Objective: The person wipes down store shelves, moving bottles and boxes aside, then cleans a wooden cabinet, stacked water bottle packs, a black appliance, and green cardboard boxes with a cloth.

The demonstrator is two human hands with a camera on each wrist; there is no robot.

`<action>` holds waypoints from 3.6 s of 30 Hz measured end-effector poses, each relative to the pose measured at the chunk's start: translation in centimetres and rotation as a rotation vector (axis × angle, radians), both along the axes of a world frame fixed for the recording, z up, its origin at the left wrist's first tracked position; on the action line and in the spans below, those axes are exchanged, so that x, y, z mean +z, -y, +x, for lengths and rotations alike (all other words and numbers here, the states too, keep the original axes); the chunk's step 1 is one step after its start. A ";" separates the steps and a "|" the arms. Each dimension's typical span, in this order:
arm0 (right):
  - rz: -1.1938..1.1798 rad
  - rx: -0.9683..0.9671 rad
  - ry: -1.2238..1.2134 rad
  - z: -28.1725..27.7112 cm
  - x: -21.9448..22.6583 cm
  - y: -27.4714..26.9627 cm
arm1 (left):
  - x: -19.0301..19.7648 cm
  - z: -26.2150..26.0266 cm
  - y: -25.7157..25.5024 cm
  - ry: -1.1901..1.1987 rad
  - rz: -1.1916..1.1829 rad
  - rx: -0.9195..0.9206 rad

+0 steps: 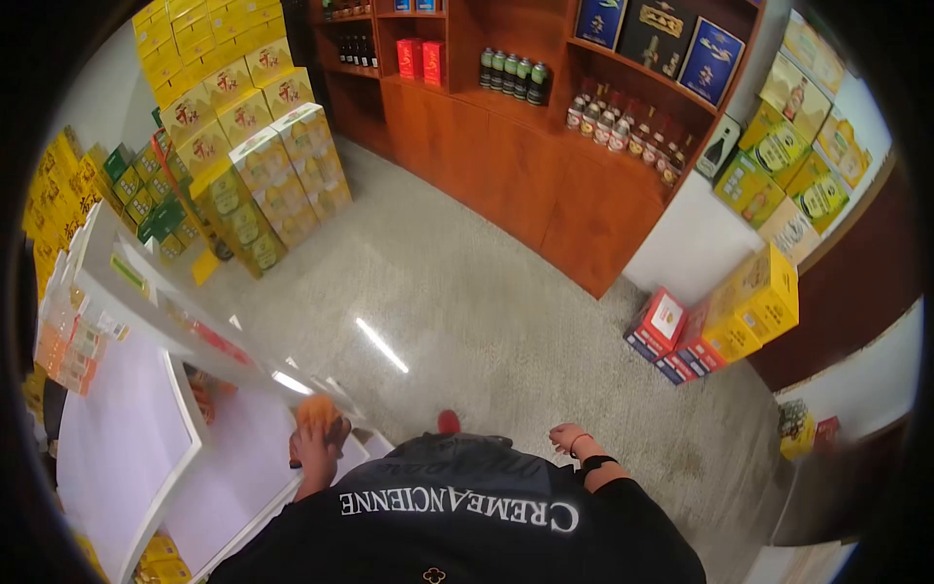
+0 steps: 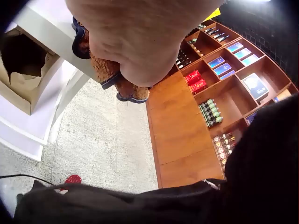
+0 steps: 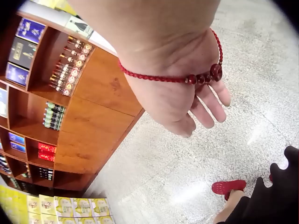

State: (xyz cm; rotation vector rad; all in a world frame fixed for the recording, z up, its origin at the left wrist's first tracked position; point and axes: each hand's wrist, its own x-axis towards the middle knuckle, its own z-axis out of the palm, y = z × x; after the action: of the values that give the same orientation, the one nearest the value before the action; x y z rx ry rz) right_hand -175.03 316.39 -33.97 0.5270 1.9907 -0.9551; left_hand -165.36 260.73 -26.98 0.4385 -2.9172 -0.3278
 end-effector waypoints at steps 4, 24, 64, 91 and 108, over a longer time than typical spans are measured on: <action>0.084 0.099 -0.048 -9.4 2.7 1.1 | -1.5 -3.3 -0.5 -0.004 0.192 0.084; -0.731 0.276 -0.354 -48.7 16.9 20.6 | 9.3 -54.5 -13.3 0.110 1.710 -0.352; -0.263 -0.525 -1.024 -109.1 9.2 -0.6 | -2.5 -82.4 18.2 -0.068 1.233 0.967; 0.493 0.315 -0.914 -145.9 5.3 31.5 | 2.3 -108.6 16.5 -0.032 1.174 0.897; 0.367 0.867 -1.118 -130.2 5.4 18.1 | -2.3 -107.3 18.2 -0.043 1.253 1.040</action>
State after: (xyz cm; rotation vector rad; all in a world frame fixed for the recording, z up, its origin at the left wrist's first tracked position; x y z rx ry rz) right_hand -305.19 298.26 -28.61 -0.8728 2.9539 -0.2814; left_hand -272.61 242.52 -29.25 1.8365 -1.6487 -1.7884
